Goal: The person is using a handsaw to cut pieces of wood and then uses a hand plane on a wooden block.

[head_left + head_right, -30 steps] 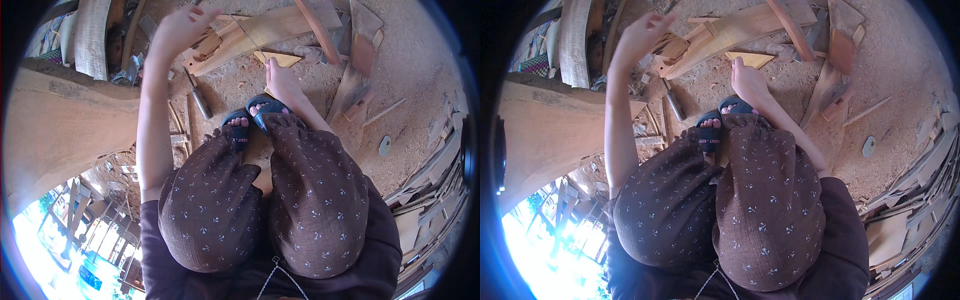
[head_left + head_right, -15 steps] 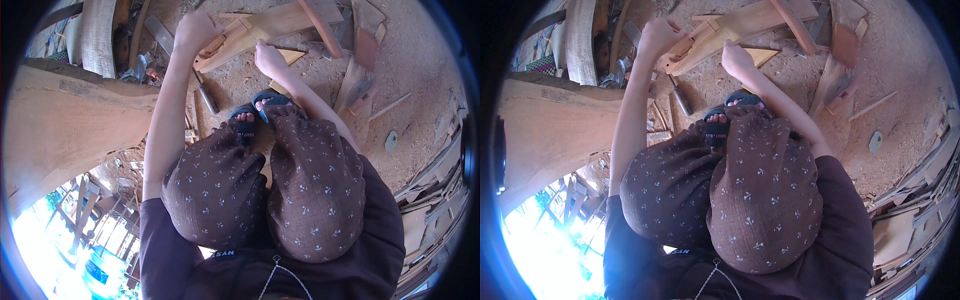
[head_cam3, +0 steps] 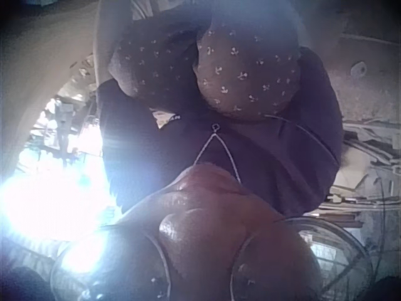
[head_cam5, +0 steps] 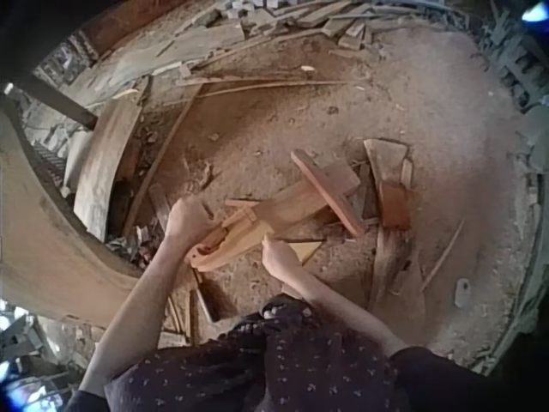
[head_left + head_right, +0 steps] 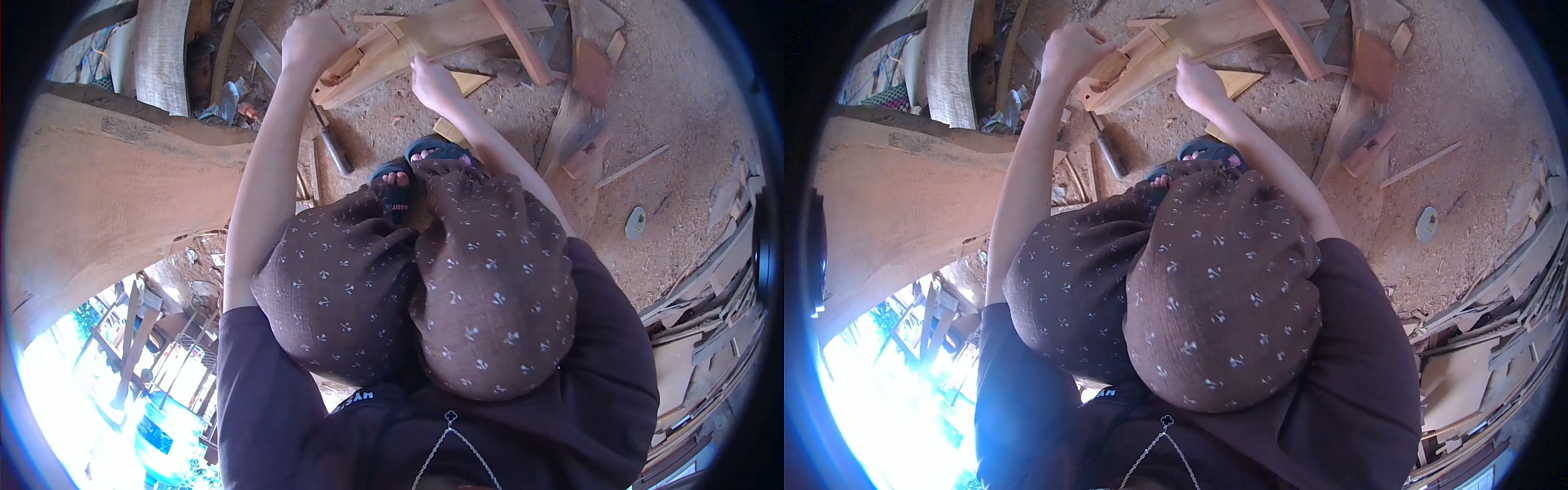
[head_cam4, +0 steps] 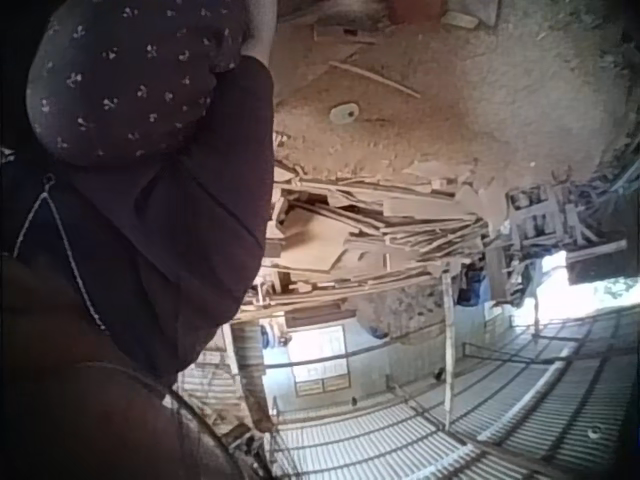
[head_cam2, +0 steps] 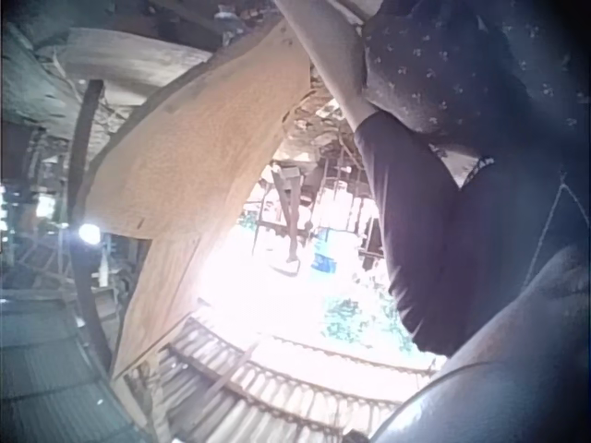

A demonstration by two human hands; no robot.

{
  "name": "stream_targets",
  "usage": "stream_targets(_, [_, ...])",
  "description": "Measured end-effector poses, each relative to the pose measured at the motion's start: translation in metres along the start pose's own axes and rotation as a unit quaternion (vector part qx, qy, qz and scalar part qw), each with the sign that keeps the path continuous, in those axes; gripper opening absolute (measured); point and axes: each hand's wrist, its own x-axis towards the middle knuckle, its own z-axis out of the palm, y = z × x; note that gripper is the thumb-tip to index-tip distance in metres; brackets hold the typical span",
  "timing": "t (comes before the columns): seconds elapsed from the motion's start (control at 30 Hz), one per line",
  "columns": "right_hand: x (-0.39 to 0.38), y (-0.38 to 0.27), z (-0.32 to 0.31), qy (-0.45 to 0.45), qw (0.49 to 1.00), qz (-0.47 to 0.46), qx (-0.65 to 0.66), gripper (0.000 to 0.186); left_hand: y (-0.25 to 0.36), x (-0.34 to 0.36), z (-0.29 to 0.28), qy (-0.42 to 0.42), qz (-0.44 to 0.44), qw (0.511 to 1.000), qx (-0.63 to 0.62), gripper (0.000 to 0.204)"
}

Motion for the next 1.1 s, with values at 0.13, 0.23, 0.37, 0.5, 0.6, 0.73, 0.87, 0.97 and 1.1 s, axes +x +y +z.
stream_targets(0.13, [-0.080,0.005,0.020,-0.058,0.997,0.056,0.003,0.026,-0.029,-0.001,0.011,0.002,-0.009,1.000,0.003,0.035])
stream_targets(0.23, [-0.060,0.001,0.003,-0.039,0.999,0.036,0.006,0.026,-0.023,-0.002,0.012,-0.038,0.016,0.999,0.012,0.030])
stream_targets(0.37, [0.001,-0.008,0.004,-0.008,1.000,0.001,-0.015,0.027,-0.019,0.008,0.010,0.012,0.038,0.999,-0.004,0.037])
stream_targets(0.5, [-0.064,0.018,0.030,0.023,0.999,-0.029,0.035,0.024,-0.023,0.002,0.017,0.003,0.011,1.000,0.012,0.034])
stream_targets(0.6, [-0.086,0.025,0.008,-0.057,0.996,0.070,-0.017,0.023,-0.010,0.003,0.020,-0.008,0.027,1.000,0.002,0.043])
stream_targets(0.73, [-0.018,-0.021,-0.007,-0.051,0.998,0.040,-0.016,0.022,-0.025,0.009,0.019,0.018,0.028,0.999,0.016,0.031])
stream_targets(0.87, [-0.032,-0.005,0.012,-0.015,0.999,0.013,0.029,0.025,-0.020,0.002,0.012,-0.024,-0.013,0.999,-0.023,0.039])
stream_targets(0.97, [-0.104,0.028,0.022,0.015,0.999,-0.013,0.045,0.024,-0.012,-0.006,0.004,-0.039,-0.009,0.999,-0.019,0.038])
stream_targets(1.1, [-0.057,0.003,0.009,-0.030,0.999,0.022,-0.026,0.020,-0.014,-0.012,0.010,-0.007,-0.013,0.999,-0.036,0.031])
